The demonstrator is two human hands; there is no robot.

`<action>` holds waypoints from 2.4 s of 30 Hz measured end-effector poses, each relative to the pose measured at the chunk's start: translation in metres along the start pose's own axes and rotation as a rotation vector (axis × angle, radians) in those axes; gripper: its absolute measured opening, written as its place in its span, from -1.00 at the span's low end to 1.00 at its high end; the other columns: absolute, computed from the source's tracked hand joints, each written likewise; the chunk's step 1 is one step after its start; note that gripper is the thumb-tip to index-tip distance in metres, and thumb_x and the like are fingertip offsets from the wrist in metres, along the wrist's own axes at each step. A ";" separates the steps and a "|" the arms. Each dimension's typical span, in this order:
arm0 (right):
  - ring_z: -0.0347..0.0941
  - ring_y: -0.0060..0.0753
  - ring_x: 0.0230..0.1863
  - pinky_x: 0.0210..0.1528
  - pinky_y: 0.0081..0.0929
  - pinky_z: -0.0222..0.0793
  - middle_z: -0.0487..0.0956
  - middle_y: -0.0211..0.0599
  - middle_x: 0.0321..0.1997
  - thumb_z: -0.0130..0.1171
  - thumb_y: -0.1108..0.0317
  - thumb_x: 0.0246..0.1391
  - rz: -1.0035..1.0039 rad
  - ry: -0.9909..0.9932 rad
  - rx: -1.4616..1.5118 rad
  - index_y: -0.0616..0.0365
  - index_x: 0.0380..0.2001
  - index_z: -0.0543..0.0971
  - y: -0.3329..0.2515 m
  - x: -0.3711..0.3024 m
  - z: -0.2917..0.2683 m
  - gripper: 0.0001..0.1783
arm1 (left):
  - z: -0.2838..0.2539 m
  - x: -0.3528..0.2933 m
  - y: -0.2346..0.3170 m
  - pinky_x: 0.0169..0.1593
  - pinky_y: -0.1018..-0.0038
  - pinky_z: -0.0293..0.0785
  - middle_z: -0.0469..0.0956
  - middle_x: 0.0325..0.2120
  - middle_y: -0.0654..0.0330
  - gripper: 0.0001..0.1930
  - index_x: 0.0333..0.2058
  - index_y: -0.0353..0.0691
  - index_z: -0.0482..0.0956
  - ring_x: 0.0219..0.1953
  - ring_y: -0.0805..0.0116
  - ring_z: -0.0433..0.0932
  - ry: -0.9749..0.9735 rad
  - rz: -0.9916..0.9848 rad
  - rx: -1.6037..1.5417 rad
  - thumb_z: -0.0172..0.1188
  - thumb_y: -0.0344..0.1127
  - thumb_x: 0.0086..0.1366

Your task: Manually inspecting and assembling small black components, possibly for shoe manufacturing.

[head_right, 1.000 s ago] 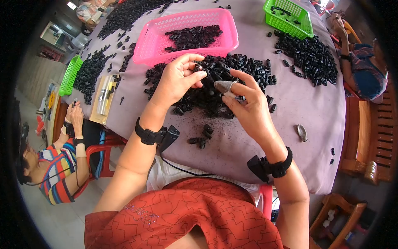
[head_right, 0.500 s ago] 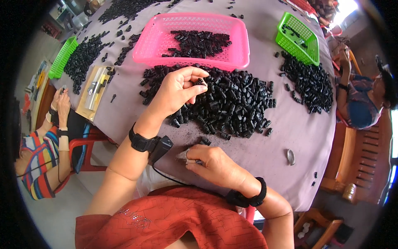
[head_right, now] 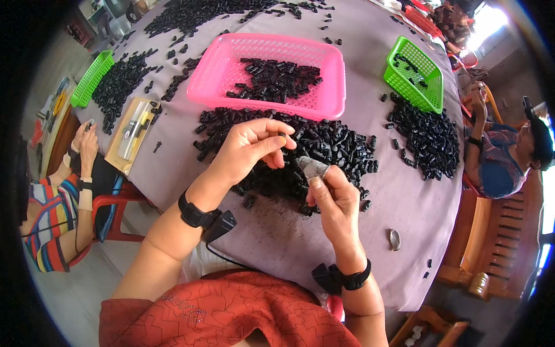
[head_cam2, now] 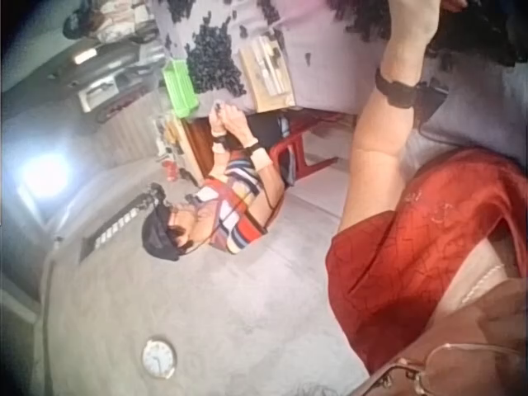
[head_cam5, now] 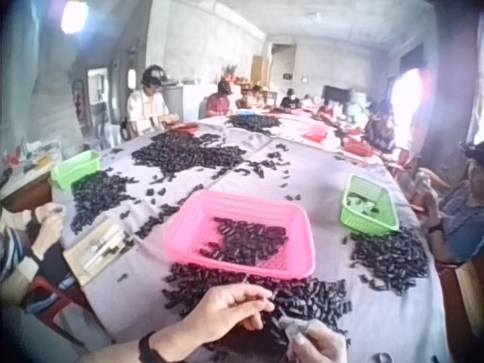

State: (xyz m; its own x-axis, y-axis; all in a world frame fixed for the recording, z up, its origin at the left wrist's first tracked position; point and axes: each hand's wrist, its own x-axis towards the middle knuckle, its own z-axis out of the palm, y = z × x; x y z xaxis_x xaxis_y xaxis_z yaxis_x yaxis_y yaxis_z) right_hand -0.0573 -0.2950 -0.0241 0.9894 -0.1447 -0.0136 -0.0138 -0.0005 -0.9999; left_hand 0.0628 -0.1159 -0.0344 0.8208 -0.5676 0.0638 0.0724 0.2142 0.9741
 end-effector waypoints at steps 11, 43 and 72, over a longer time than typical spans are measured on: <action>0.27 -0.78 -0.49 -0.47 -0.76 0.22 0.43 -0.55 -0.42 0.15 0.49 0.14 -0.028 -0.057 0.113 0.26 0.13 0.40 -0.013 -0.003 0.007 -0.54 | 0.013 -0.010 -0.005 -0.24 0.58 0.55 0.55 -0.33 0.28 -0.73 -0.03 -0.34 0.50 -0.34 0.52 0.58 -0.199 -0.113 -0.183 0.14 -0.47 0.30; 0.32 -0.77 -0.49 -0.49 -0.76 0.25 0.48 -0.53 -0.45 0.20 0.29 0.15 0.170 -0.223 0.248 0.21 0.15 0.38 -0.001 -0.002 -0.008 -0.49 | 0.016 -0.012 -0.013 -0.35 0.61 0.60 0.58 -0.27 0.20 -0.58 0.10 -0.33 0.39 -0.44 0.49 0.59 -0.221 -0.411 -0.587 0.18 -0.42 0.28; 0.18 -0.72 -0.63 -0.57 -0.68 0.05 0.35 -0.51 -0.67 0.11 0.26 0.18 -0.321 -0.072 -0.021 0.19 -0.54 0.41 -0.125 0.080 0.060 -0.71 | 0.001 0.004 -0.017 -0.27 0.60 0.59 0.60 -0.28 0.18 -0.83 -0.16 -0.31 0.57 -0.36 0.48 0.59 -0.243 -0.290 -0.663 0.15 -0.42 0.30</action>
State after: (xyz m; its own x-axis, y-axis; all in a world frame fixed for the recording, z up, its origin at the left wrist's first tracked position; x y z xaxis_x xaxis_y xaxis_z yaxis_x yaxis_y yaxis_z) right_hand 0.0325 -0.2469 0.0997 0.9514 -0.0631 0.3015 0.2983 -0.0556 -0.9529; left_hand 0.0642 -0.1229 -0.0500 0.5750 -0.8164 -0.0541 0.6540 0.4188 0.6300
